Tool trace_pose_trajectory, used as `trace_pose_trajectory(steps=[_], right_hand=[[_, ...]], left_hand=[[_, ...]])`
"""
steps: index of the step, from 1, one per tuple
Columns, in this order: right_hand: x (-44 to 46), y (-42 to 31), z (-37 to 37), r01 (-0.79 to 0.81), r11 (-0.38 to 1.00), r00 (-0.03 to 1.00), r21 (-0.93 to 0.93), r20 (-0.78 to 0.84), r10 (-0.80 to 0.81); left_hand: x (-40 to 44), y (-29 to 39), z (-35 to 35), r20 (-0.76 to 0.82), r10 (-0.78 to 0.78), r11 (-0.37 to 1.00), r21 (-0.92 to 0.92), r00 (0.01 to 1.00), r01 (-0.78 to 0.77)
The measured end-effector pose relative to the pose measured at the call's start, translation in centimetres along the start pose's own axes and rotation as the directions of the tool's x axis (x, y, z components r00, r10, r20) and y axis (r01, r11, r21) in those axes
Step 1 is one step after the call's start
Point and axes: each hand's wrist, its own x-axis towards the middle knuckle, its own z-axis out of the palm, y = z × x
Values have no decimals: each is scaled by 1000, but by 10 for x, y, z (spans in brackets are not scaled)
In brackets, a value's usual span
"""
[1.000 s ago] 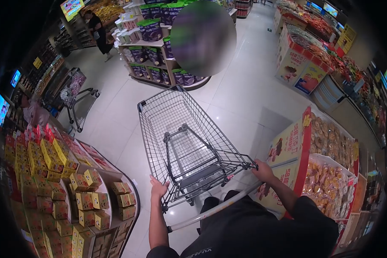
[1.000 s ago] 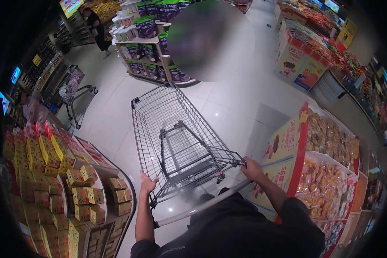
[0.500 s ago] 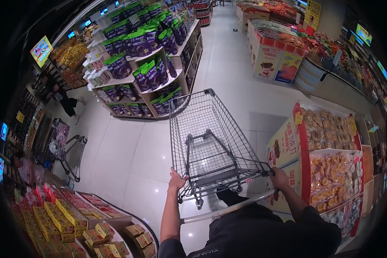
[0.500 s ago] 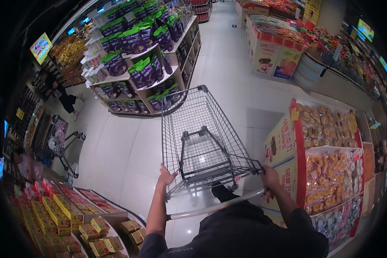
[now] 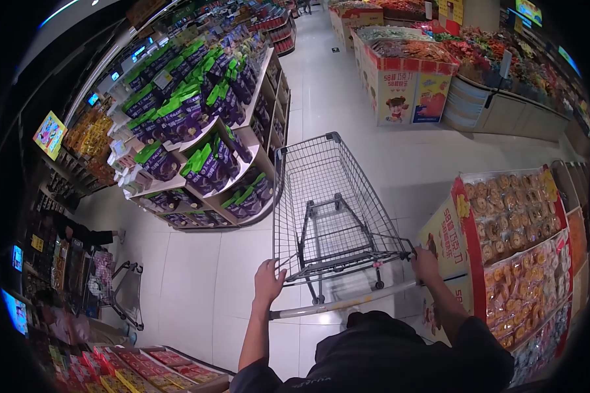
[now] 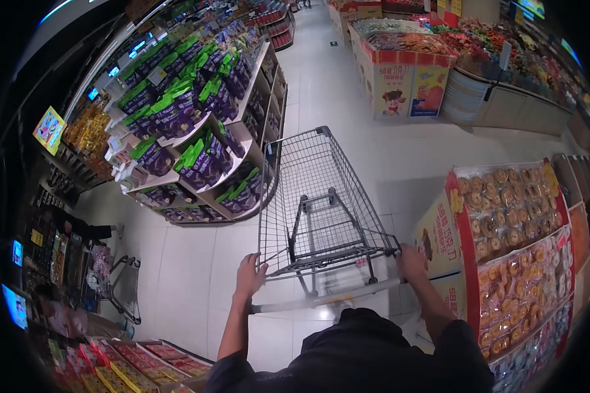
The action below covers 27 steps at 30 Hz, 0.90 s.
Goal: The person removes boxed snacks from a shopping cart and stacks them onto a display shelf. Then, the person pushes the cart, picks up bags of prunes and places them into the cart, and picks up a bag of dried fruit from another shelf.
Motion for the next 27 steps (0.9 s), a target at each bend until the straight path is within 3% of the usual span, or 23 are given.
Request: trace_pose_trajectory(steps=[2,4,6,8,11,22,27], right_hand=[[35,-12,-5,-15,999,1000,38,-12,16],[73,-21,-3,6,997,1000,73,-25,-4],[109,-33,-4,12,994,999,110,-33,-9],[142,-47,-8,-12,992,999,124,-33,17],[195,-63,-6,-8,994,998,110,-60,15],[370,-103,3,52,993,988,104,-153,-36],[442,-124,0,-39,979,988,199,-140,68]], left_hand=[[2,25,-8,-81,30,956,-290,996,-52],[8,29,7,-137,54,981,-176,989,-78],[40,22,11,120,-17,996,91,993,6],[81,21,18,-43,-7,1000,-6,999,7],[148,21,7,135,-94,990,114,986,79],[341,1,8,109,-91,992,96,990,81],[419,-7,12,58,-37,999,37,998,35]])
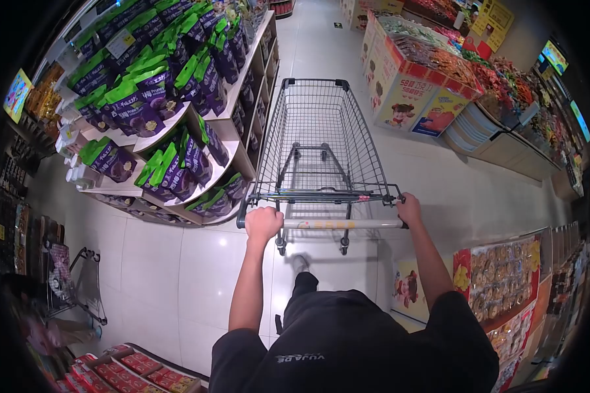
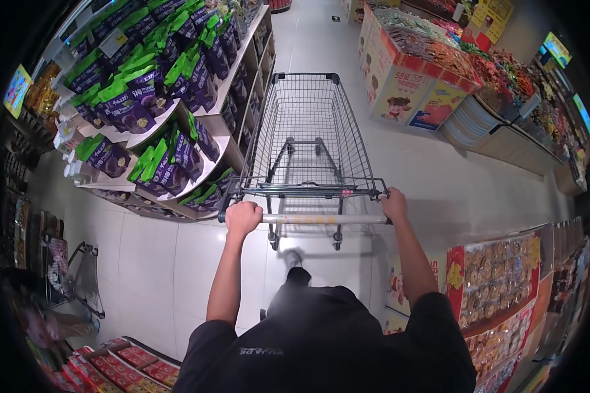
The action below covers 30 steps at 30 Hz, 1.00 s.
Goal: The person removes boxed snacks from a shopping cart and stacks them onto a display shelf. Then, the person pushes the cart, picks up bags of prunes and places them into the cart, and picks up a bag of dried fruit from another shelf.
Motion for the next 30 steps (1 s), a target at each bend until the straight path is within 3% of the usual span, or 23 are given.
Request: trace_pose_trajectory(steps=[3,10,13,19,25,29,30], right_hand=[[38,-18,0,-58,995,998,85,13,57],[140,-48,12,-95,994,995,-63,-9,95],[183,-71,7,-174,985,982,5,75,173],[285,-82,23,-93,994,995,51,39,91],[380,-103,32,-144,978,979,151,166,118],[446,-111,43,-9,1000,996,24,91,7],[456,-114,45,13,1000,997,6,82,-14]], left_hand=[[49,0,-1,3,25,1000,7,1000,-25],[157,5,-11,9,58,998,-19,998,-58],[205,6,-9,-6,55,998,-13,998,-55],[298,16,-16,35,50,998,43,998,-51],[386,25,-20,78,9,999,36,997,-11],[436,32,-28,74,-14,1000,-9,997,14],[446,34,-28,7,-2,997,-80,1000,3]])
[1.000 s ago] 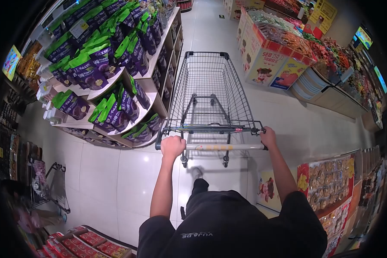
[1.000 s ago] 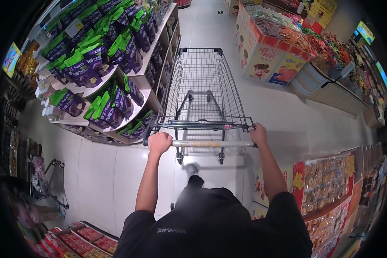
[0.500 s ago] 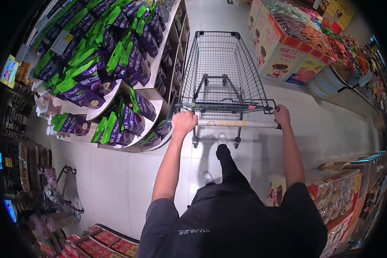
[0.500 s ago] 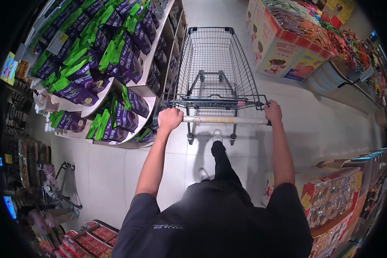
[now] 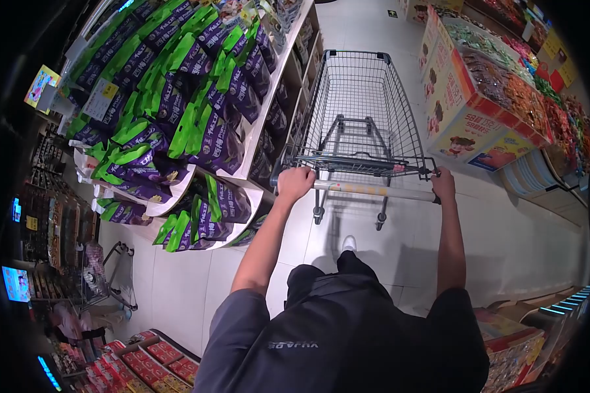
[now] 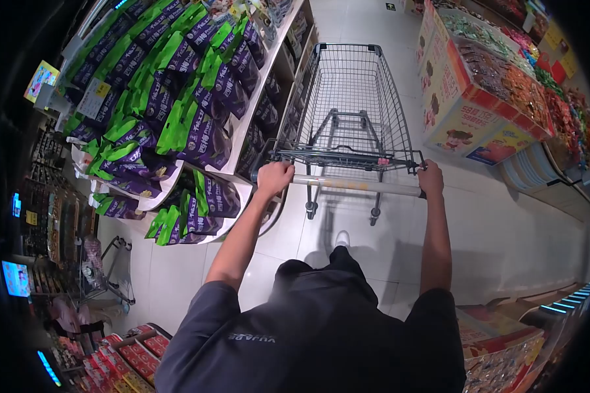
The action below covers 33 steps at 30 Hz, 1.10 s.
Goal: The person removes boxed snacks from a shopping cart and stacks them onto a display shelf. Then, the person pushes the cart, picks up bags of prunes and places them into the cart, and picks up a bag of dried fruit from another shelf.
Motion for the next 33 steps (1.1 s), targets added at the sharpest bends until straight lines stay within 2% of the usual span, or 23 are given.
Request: trace_pose_trajectory(steps=[1,2,3,4,6,7,8,9,10,11,13,14,17,19,20,23,25,26,28,29,31,32,33], right_hand=[[9,-4,1,8,1000,1000,-7,11,-8],[18,-7,0,55,996,998,-71,-41,-58],[29,-14,-2,97,986,989,-135,-96,-110],[42,-18,-3,103,985,988,-138,-99,-117],[64,-19,0,109,977,993,-185,-31,-117],[69,-22,2,102,975,994,-197,-22,-109],[72,-30,-1,114,976,992,-185,-33,-122],[77,-37,-3,128,976,989,-175,-45,-138],[85,-36,0,138,973,988,-187,-38,-147],[90,-40,2,135,968,989,-212,-31,-145],[98,-47,4,108,980,994,-166,-15,-112],[96,-50,9,106,978,994,-182,-21,-111],[102,-62,13,155,962,983,-225,-58,-172],[94,-90,12,49,986,999,-157,23,-46],[90,-99,15,87,988,995,-130,-30,-92],[93,-105,25,72,986,995,-150,-57,-81],[94,-106,29,54,987,996,-148,-57,-63],[97,-109,32,44,989,997,-140,-61,-53],[103,-114,35,37,989,998,-143,-35,-43],[105,-115,35,21,989,999,-147,-24,-25],[108,-119,35,49,989,999,-141,-2,-50],[109,-120,36,33,992,999,-124,-1,-34],[113,-120,38,17,994,1000,-106,-8,-18]], left_hand=[[8,1,-3,-57,23,992,-126,998,-30],[21,1,-4,-107,6,875,-481,994,-57],[36,1,-4,-155,-22,636,-765,988,-106],[36,12,-23,-161,-24,632,-767,987,-109],[8,67,-109,-193,182,311,-919,964,-243],[-10,91,-151,-297,272,125,-932,915,-340],[-17,101,-179,-507,400,-21,-838,763,-546],[-26,114,-205,-640,391,-251,-765,661,-593],[-21,115,-226,-769,440,-419,-632,463,-652],[-13,113,-247,-827,484,-557,-544,287,-628],[-25,109,-263,-876,340,-538,-480,343,-693],[-23,100,-269,-881,327,-550,-471,341,-690],[-6,73,-288,-920,277,-600,-392,279,-697],[4,51,-296,-936,251,-617,-352,248,-703],[11,44,-298,-942,240,-627,-336,235,-703],[31,26,-301,-949,214,-653,-315,231,-688],[48,16,-302,-995,101,-689,-80,14,-720],[48,10,-305,-995,103,-682,-80,13,-727],[43,2,-310,-965,101,-651,-249,243,-717],[43,-5,-309,-964,103,-646,-252,244,-721],[44,-28,-297,-800,-41,-426,-527,598,-735],[42,-44,-291,-676,-150,-315,-659,721,-683],[56,-76,-292,-765,45,63,-640,643,-766]])
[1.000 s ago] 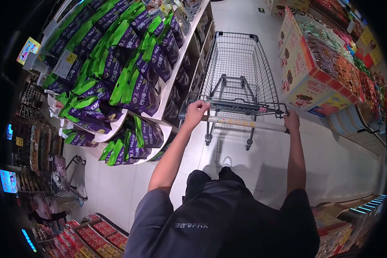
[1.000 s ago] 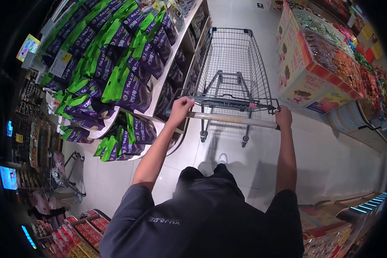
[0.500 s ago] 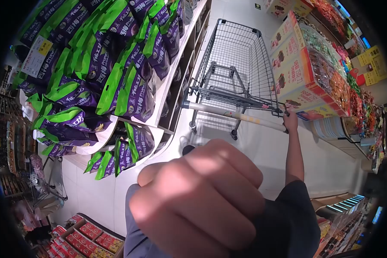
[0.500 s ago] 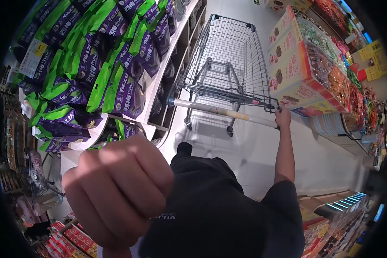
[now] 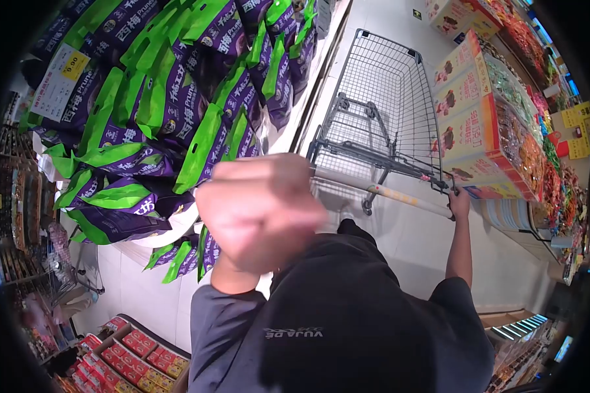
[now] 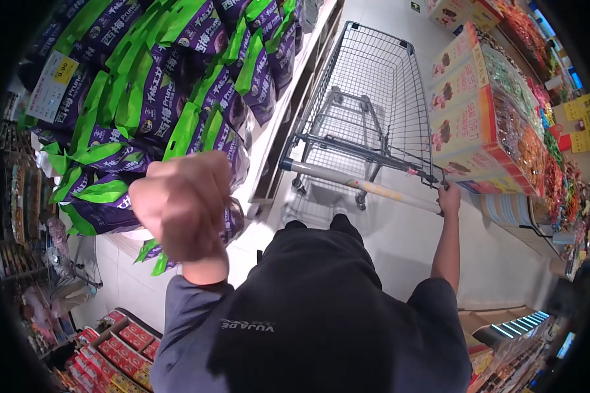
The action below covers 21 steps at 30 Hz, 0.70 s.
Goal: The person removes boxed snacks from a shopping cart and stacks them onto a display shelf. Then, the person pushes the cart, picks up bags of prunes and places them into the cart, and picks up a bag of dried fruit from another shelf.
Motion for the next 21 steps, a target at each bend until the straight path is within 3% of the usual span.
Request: trace_pose_trajectory(steps=[1,2,3,4,5,6,7,8,9,10,12,14,16,19,21], right_hand=[[5,3,3,13,999,1000,36,0,-13],[6,0,3,15,999,1000,41,1,-15],[3,-7,0,5,1000,1000,-6,16,-5],[4,-12,-2,-4,999,1000,-52,31,6],[7,-12,-3,-2,999,999,-49,37,4],[11,-11,-2,25,979,999,-203,43,-16],[14,-12,-1,53,936,998,-349,51,-38],[17,-19,1,57,938,998,-341,59,-39],[17,-33,5,133,936,968,-327,-161,-194],[16,-48,7,202,922,868,-330,-375,-325],[19,-89,1,247,959,883,-139,-376,-282],[18,-117,19,392,917,881,68,-315,-353],[7,-147,35,524,845,848,105,-158,-506],[0,-142,68,581,800,814,149,-142,-564],[-1,-136,69,605,793,782,71,131,-609]], left_hand=[[0,1,-21,9,-114,923,372,993,103],[-7,-5,-37,-126,-208,796,554,970,243],[-15,-15,-58,-221,-282,597,721,934,351],[-20,-25,-70,-350,-242,330,847,905,417],[-32,-34,-85,-326,-205,38,940,923,340],[-46,-44,-99,-289,-179,-264,935,941,237],[-65,-56,-117,-370,-282,-320,906,885,276],[-79,-64,-126,-449,-375,-381,872,811,307],[-82,-67,-120,-570,-449,-460,807,688,370],[-85,-68,-119,-568,-450,-466,807,689,361],[-84,-70,-118,-586,-464,-447,803,665,395],[-77,-68,-105,-528,-478,-410,841,702,354],[-69,-63,-87,-473,-479,-431,861,739,271],[-42,-33,-53,-363,-457,-316,920,812,233],[-19,-14,-29,-342,-466,-194,939,816,282]])
